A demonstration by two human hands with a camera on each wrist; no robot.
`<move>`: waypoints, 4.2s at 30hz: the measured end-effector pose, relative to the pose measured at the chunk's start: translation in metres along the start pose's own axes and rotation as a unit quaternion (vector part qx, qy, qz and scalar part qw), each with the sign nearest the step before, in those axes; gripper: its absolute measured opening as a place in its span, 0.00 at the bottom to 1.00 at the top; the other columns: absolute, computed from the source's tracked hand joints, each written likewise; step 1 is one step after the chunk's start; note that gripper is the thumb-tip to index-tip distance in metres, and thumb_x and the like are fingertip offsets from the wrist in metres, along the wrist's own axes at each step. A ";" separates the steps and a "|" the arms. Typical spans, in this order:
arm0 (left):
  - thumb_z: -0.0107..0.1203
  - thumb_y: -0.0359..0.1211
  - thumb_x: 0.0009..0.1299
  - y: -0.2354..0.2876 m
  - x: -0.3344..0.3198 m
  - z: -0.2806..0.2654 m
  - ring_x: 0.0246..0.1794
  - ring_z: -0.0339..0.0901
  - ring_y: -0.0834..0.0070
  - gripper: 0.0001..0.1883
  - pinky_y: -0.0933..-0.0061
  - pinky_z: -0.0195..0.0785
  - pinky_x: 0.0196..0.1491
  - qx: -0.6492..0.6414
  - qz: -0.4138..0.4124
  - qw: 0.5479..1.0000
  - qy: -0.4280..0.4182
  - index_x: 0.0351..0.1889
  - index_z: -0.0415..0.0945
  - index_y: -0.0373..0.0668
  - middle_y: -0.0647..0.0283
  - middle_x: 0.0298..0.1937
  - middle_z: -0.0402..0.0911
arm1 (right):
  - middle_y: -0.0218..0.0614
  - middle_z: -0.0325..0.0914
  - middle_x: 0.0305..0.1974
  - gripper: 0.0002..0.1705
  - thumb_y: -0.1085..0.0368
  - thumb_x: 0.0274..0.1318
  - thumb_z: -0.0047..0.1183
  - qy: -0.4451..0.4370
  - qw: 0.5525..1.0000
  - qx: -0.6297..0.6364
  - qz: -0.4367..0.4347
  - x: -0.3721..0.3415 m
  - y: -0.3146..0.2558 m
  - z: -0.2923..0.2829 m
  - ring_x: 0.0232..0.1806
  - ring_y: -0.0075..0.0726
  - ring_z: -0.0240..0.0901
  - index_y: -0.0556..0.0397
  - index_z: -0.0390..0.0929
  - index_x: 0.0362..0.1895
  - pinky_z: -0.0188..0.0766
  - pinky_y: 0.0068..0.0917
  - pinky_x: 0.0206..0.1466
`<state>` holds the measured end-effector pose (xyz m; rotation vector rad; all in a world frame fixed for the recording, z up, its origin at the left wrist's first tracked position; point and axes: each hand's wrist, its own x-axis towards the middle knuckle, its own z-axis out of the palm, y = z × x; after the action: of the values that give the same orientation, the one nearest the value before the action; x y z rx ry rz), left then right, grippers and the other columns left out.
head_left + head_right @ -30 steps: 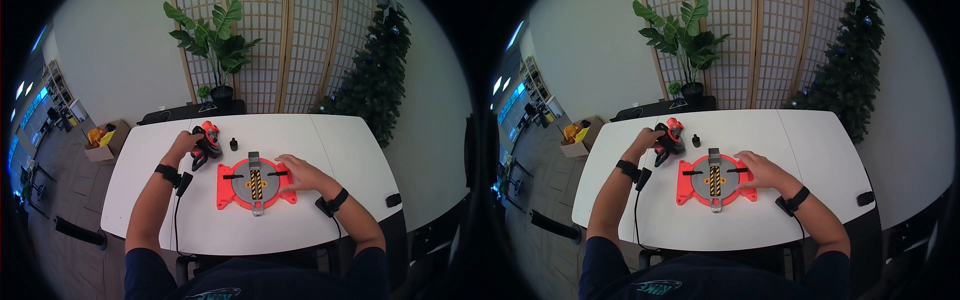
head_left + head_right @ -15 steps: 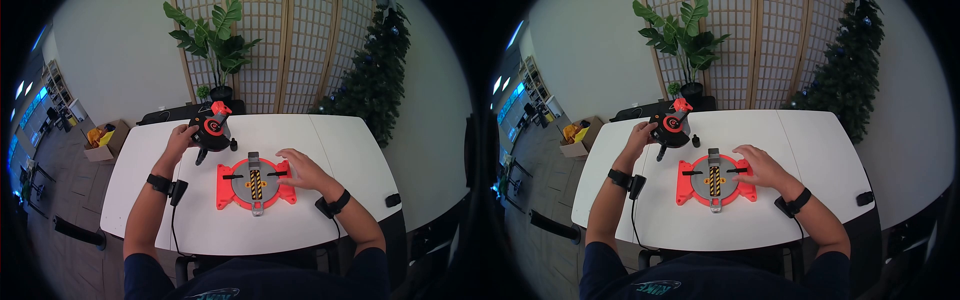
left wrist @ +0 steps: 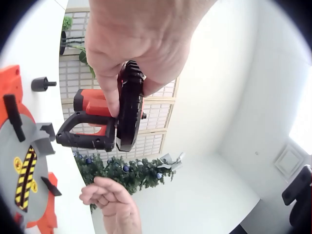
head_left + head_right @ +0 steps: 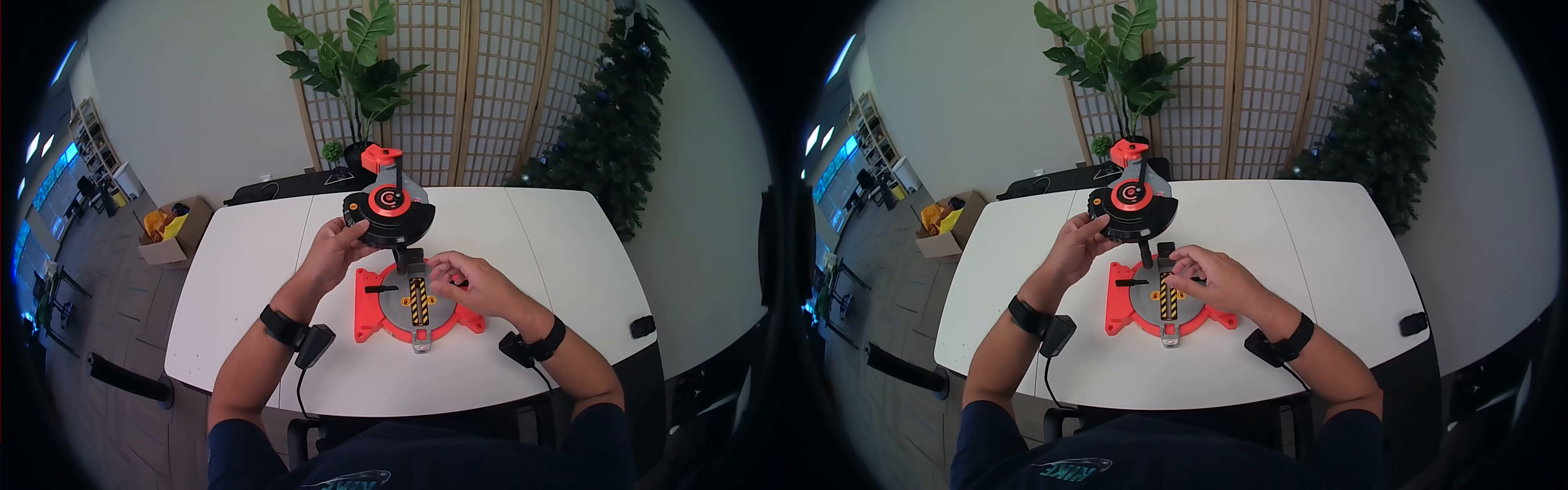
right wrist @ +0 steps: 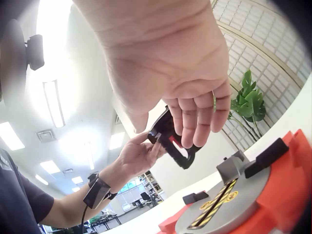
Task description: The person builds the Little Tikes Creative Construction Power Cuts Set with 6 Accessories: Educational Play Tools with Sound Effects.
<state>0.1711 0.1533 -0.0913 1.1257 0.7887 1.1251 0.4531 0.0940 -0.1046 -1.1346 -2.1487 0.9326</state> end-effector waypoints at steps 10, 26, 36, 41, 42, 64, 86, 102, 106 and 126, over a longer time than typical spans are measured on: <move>0.55 0.32 0.76 -0.013 -0.004 0.028 0.51 0.84 0.63 0.19 0.68 0.80 0.60 -0.097 0.002 0.995 -0.030 0.52 0.61 0.26 0.44 0.51 0.81 | 0.42 0.79 0.51 0.28 0.49 0.72 0.51 0.101 0.991 0.073 -0.045 0.009 0.007 0.015 0.56 0.37 0.75 0.60 0.70 0.61 0.72 0.33 0.60; 0.49 0.37 0.80 -0.005 -0.020 0.049 0.51 0.84 0.70 0.19 0.75 0.83 0.53 -0.090 -0.047 0.990 -0.099 0.61 0.64 0.33 0.52 0.56 0.80 | 0.43 0.79 0.40 0.28 0.46 0.79 0.34 0.167 0.971 0.161 -0.052 0.008 0.006 0.020 0.41 0.31 0.74 0.62 0.70 0.55 0.70 0.30 0.46; 0.53 0.47 0.78 0.008 -0.025 0.034 0.36 0.85 0.77 0.18 0.78 0.80 0.30 0.207 -0.154 0.959 -0.117 0.48 0.71 0.39 0.61 0.41 0.82 | 0.37 0.76 0.25 0.33 0.41 0.75 0.41 0.244 0.958 0.141 -0.044 0.007 0.004 -0.003 0.28 0.27 0.70 0.64 0.76 0.41 0.68 0.29 0.35; 0.62 0.45 0.74 0.016 -0.019 0.019 0.35 0.81 0.83 0.16 0.84 0.72 0.32 0.383 0.032 0.923 -0.021 0.35 0.72 0.43 0.68 0.31 0.79 | 0.29 0.68 0.22 0.33 0.41 0.74 0.44 0.231 0.966 0.117 -0.006 0.002 0.003 -0.027 0.26 0.22 0.59 0.61 0.72 0.31 0.63 0.25 0.31; 0.66 0.43 0.70 0.013 -0.014 0.012 0.45 0.79 0.79 0.17 0.78 0.74 0.44 0.415 0.081 0.906 -0.001 0.41 0.73 0.42 0.64 0.41 0.80 | 0.28 0.67 0.22 0.32 0.41 0.74 0.44 0.220 0.968 0.117 0.001 0.001 0.001 -0.032 0.26 0.22 0.59 0.60 0.72 0.31 0.62 0.24 0.31; 0.64 0.41 0.70 -0.017 -0.016 0.007 0.45 0.84 0.70 0.23 0.69 0.77 0.48 0.453 -0.001 0.886 -0.098 0.56 0.77 0.35 0.52 0.50 0.85 | 0.27 0.67 0.19 0.36 0.39 0.72 0.46 0.197 0.978 0.048 -0.043 -0.003 -0.020 -0.060 0.23 0.21 0.60 0.61 0.76 0.27 0.62 0.24 0.28; 0.59 0.38 0.74 -0.050 -0.008 0.007 0.36 0.82 0.74 0.17 0.70 0.74 0.43 0.403 0.080 0.912 -0.011 0.46 0.77 0.30 0.56 0.35 0.85 | 0.34 0.70 0.13 0.39 0.27 0.61 0.46 0.236 0.926 -0.227 -0.190 -0.012 -0.063 -0.031 0.16 0.45 0.66 0.51 0.74 0.21 0.59 0.35 0.32; 0.57 0.35 0.72 -0.048 0.003 0.003 0.37 0.83 0.70 0.15 0.68 0.74 0.45 0.423 0.084 0.902 -0.012 0.48 0.77 0.31 0.54 0.37 0.86 | 0.36 0.70 0.13 0.36 0.31 0.61 0.50 0.238 0.913 -0.269 -0.195 -0.007 -0.072 -0.025 0.16 0.46 0.67 0.52 0.74 0.22 0.60 0.36 0.31; 0.59 0.35 0.72 -0.055 0.017 -0.008 0.45 0.85 0.64 0.16 0.66 0.75 0.51 0.400 0.083 0.912 -0.029 0.51 0.76 0.32 0.52 0.41 0.86 | 0.39 0.69 0.13 0.30 0.41 0.65 0.54 0.230 0.925 -0.257 -0.162 0.000 -0.071 -0.031 0.16 0.48 0.66 0.52 0.73 0.20 0.62 0.37 0.29; 0.65 0.22 0.65 -0.060 0.060 0.009 0.57 0.80 0.68 0.27 0.68 0.74 0.61 0.363 0.009 0.926 -0.101 0.62 0.68 0.33 0.55 0.56 0.81 | 0.42 0.76 0.24 0.23 0.48 0.62 0.60 0.216 0.946 -0.187 -0.153 0.049 -0.057 -0.067 0.26 0.49 0.73 0.57 0.79 0.29 0.69 0.39 0.32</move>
<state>0.2133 0.2058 -0.1436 1.8324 1.0688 0.7122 0.4485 0.1343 -0.0129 -1.0135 -2.0860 0.1170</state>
